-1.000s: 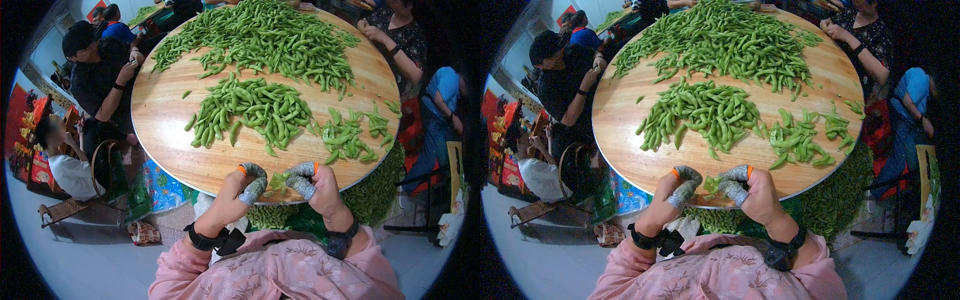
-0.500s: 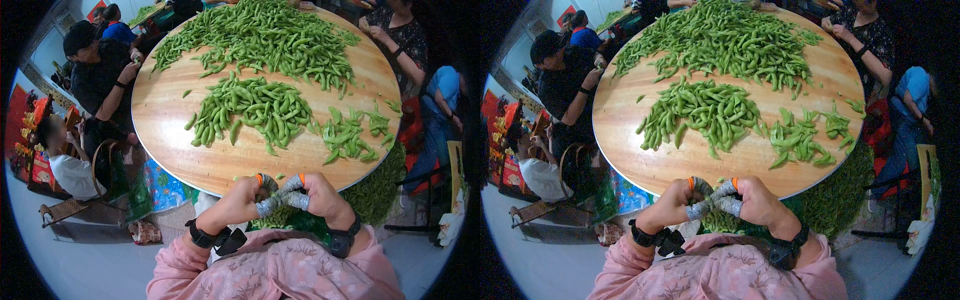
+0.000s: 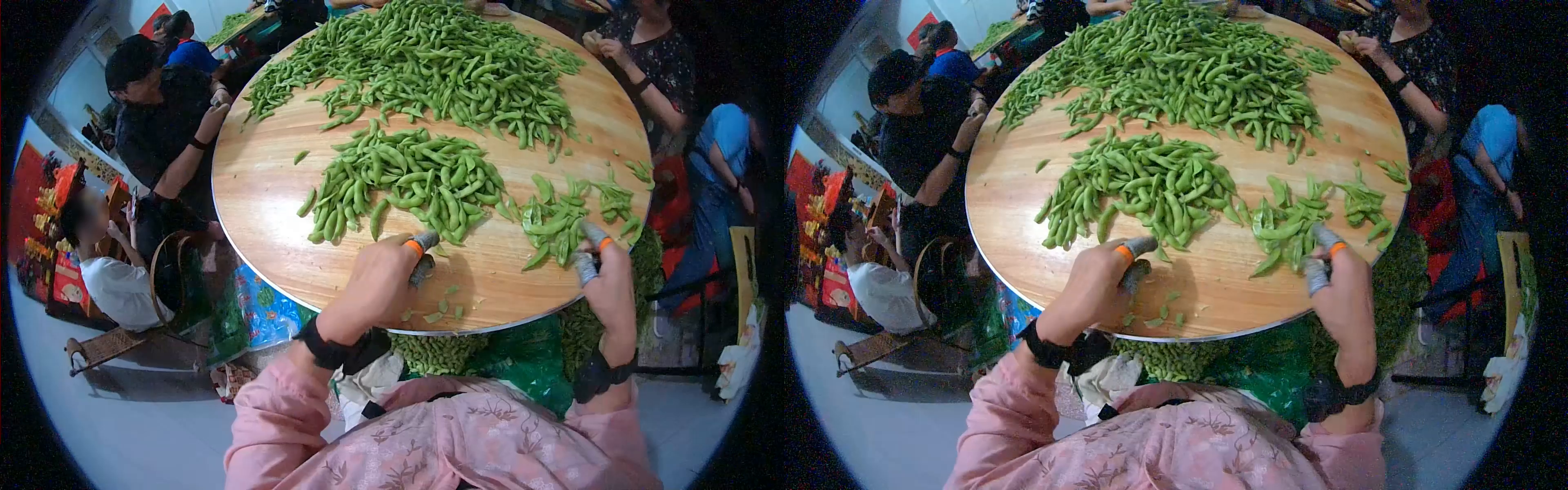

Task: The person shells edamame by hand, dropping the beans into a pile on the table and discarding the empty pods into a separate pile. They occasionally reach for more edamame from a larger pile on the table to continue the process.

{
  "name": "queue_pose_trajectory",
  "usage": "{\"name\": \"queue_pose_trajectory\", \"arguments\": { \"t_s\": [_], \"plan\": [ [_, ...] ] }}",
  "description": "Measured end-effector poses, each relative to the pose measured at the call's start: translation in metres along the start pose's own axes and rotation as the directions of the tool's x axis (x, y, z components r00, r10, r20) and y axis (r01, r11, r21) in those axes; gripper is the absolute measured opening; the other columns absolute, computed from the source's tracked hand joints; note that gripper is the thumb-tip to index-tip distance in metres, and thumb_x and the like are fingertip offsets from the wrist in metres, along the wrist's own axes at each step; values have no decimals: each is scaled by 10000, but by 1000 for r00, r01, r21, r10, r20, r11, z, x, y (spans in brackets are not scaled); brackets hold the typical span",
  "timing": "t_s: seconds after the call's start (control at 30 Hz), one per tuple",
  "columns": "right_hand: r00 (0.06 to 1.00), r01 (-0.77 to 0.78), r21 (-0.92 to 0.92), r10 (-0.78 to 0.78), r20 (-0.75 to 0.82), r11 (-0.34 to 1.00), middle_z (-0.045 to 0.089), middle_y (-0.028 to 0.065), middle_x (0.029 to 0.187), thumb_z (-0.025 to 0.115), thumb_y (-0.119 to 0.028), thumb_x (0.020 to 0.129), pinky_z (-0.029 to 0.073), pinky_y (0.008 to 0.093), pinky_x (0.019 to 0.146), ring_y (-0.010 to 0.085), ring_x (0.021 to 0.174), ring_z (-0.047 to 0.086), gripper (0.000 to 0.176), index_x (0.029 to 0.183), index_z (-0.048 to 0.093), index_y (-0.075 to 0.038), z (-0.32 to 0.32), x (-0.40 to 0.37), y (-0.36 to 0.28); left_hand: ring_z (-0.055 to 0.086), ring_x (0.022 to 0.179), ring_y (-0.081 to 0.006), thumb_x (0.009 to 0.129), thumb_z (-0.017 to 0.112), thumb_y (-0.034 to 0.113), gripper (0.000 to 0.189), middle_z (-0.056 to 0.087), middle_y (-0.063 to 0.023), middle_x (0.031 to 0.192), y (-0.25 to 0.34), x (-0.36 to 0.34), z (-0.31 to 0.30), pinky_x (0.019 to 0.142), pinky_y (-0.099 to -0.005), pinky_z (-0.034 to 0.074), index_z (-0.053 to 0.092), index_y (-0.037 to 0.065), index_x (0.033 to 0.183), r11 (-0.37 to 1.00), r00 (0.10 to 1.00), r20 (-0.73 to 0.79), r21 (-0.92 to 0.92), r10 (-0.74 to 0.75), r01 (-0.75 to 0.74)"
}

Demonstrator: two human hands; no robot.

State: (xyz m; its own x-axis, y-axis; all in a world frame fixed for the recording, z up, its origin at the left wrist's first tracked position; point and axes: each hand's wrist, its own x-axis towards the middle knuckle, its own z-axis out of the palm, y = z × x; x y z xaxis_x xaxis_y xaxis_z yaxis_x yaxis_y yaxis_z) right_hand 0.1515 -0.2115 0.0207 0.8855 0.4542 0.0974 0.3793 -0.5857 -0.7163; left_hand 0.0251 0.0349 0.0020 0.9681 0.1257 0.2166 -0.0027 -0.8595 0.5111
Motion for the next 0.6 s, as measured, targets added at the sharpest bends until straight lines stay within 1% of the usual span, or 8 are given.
{"name": "queue_pose_trajectory", "arguments": {
  "t_s": [0.07, 0.13, 0.23, 0.33, 0.37, 0.43, 0.47, 0.6],
  "plan": [
    [964, 102, -61, -114, -241, 993, 582, 104, 714, 539, -4, 721, 435, 252, 613, 135, 642, 534, 254, 971, 552, 33, -4, -4, 1, 527, 589, -345, 639, 566, 84, 167, 524, -163, 636, -7, 10, 5, 512, -384, 415, 552, 29, 797, 958, 988, 141, 268, 70, -106],
    [969, 100, 3, -97, -229, 995, 590, 95, 753, 542, -2, 726, 435, 249, 619, 133, 645, 531, 253, 977, 549, 28, 5, -10, 5, 539, 640, -335, 576, 569, 89, 135, 530, -180, 671, -9, 16, 9, 525, -407, 405, 513, 14, 674, 946, 977, 209, 307, 37, -101],
    [992, 80, 444, -116, 54, 892, 592, 72, 813, 544, -2, 746, 442, 238, 652, 122, 694, 544, 237, 982, 548, 22, 35, -17, 1, 536, 619, -342, 590, 558, 84, 115, 526, -169, 626, -14, 17, 14, 520, -406, 404, 512, 17, 672, 946, 981, 163, 287, 106, -150],
    [976, -60, 678, -100, 195, 733, 588, 60, 826, 548, -2, 753, 442, 230, 685, 114, 738, 547, 217, 967, 547, 33, 69, -19, -16, 536, 600, -341, 603, 575, 87, 127, 530, -166, 606, 2, 5, 9, 516, -400, 410, 536, 28, 709, 977, 983, 175, 195, 52, -87],
    [958, -132, 765, -118, 263, 631, 586, 57, 828, 550, -2, 754, 439, 225, 701, 111, 759, 547, 209, 959, 546, 42, 76, -19, -20, 554, 589, -287, 625, 595, 78, 127, 548, -152, 644, 9, 0, 8, 512, -349, 424, 551, 36, 737, 997, 989, 149, 79, -22, 10],
    [938, -206, 779, -108, 330, 592, 586, 54, 830, 551, 0, 753, 436, 221, 705, 105, 765, 542, 203, 951, 547, 44, 80, -17, -34, 566, 571, -157, 669, 637, 52, 166, 575, -117, 682, 27, -9, 7, 523, -253, 438, 576, 34, 823, 986, 981, 145, -84, -128, 141],
    [912, -277, 786, -105, 396, 553, 585, 52, 832, 553, 3, 752, 432, 218, 709, 98, 772, 538, 197, 944, 548, 46, 81, -16, -37, 566, 571, -157, 669, 637, 52, 166, 575, -117, 682, 30, -14, 9, 523, -253, 438, 576, 34, 823, 986, 980, 145, -84, -132, 146],
    [895, -221, 774, -191, 403, 593, 597, 50, 824, 552, 10, 751, 439, 228, 696, 99, 757, 544, 138, 884, 565, 44, 82, -15, -33, 546, 581, -122, 692, 615, 25, 172, 584, -89, 702, 34, -24, 13, 537, -235, 434, 555, 4, 851, 931, 985, 92, -324, -147, 169]
  ]
}}
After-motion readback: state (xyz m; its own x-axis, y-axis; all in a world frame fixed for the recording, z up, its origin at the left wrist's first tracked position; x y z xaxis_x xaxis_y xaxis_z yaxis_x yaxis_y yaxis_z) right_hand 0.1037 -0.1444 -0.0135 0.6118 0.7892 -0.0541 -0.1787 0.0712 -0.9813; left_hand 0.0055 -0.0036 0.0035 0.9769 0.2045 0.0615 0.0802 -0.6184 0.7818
